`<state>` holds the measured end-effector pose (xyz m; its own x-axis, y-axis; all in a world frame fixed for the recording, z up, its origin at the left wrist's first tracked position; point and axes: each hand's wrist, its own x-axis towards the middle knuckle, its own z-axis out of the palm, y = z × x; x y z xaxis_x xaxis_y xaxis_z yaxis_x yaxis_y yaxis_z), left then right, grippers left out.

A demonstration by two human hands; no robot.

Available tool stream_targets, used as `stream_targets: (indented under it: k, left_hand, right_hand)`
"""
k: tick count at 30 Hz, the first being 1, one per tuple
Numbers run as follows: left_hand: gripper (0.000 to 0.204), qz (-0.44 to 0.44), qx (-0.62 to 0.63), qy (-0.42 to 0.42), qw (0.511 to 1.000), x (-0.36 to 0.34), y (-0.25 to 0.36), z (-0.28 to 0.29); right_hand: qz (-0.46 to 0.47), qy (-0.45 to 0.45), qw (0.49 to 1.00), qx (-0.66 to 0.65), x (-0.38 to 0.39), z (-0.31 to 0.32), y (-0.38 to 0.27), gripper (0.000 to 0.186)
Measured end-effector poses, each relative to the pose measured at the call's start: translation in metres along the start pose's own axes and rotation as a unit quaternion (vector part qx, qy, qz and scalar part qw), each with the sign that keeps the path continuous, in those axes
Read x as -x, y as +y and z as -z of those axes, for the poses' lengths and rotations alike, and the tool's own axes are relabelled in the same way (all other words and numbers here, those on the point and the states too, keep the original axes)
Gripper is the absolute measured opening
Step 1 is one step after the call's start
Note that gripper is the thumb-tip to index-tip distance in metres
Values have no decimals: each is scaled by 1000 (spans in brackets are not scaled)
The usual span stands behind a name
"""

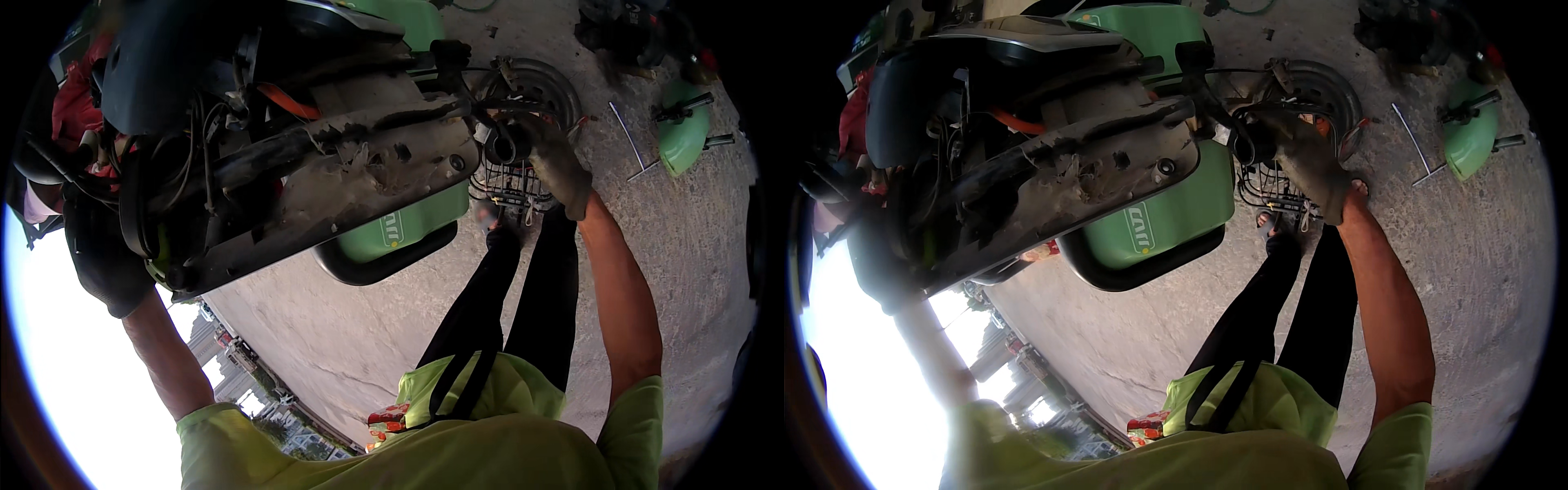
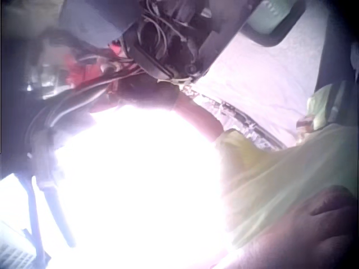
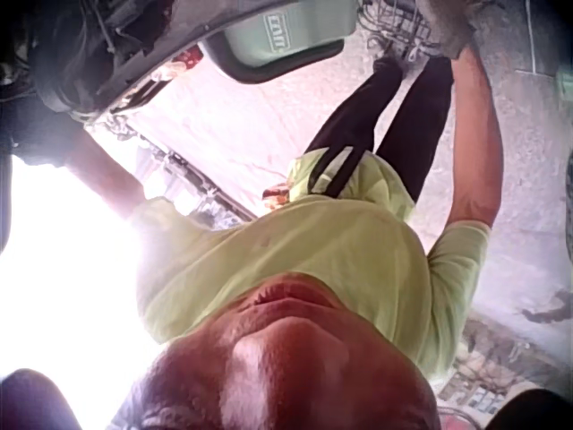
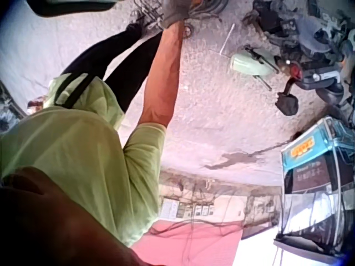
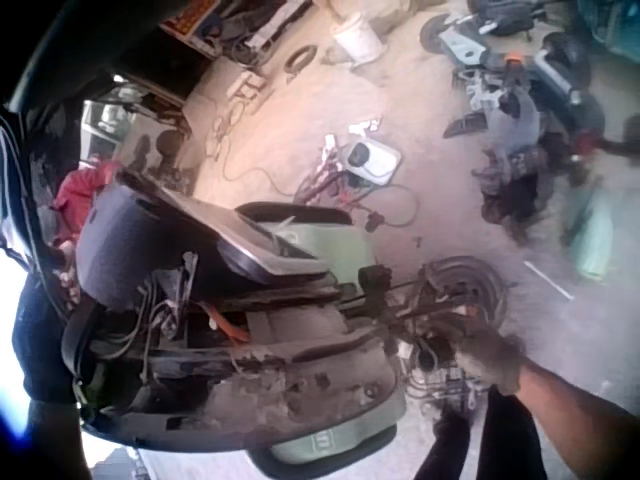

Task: The person uses a yellow screwdriver to remove screws from the front cover of a green electric scooter, then detaches the cover and sets it aside. They continue to unscrew and adjust components near the handlebars and front basket area.

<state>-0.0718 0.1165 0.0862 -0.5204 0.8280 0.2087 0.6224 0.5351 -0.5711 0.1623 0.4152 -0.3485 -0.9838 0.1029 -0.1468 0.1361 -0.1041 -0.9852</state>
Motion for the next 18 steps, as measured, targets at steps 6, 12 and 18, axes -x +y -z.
stream_targets:
  k: [6, 12, 18]
  left_hand:
    - [24, -4, -10, -4, 1000, 2, 4, 5]
    - [26, -14, -16, -3, 1000, -3, 3, 4]
    - [28, -18, -29, -3, 999, 1, 0, 9]
  right_hand:
    - [-204, -55, 895, -393, -16, 4, -42, 56]
    - [-259, -127, 878, -382, -54, 3, -106, 40]
    - [-227, -96, 902, -355, -42, -11, -90, 31]
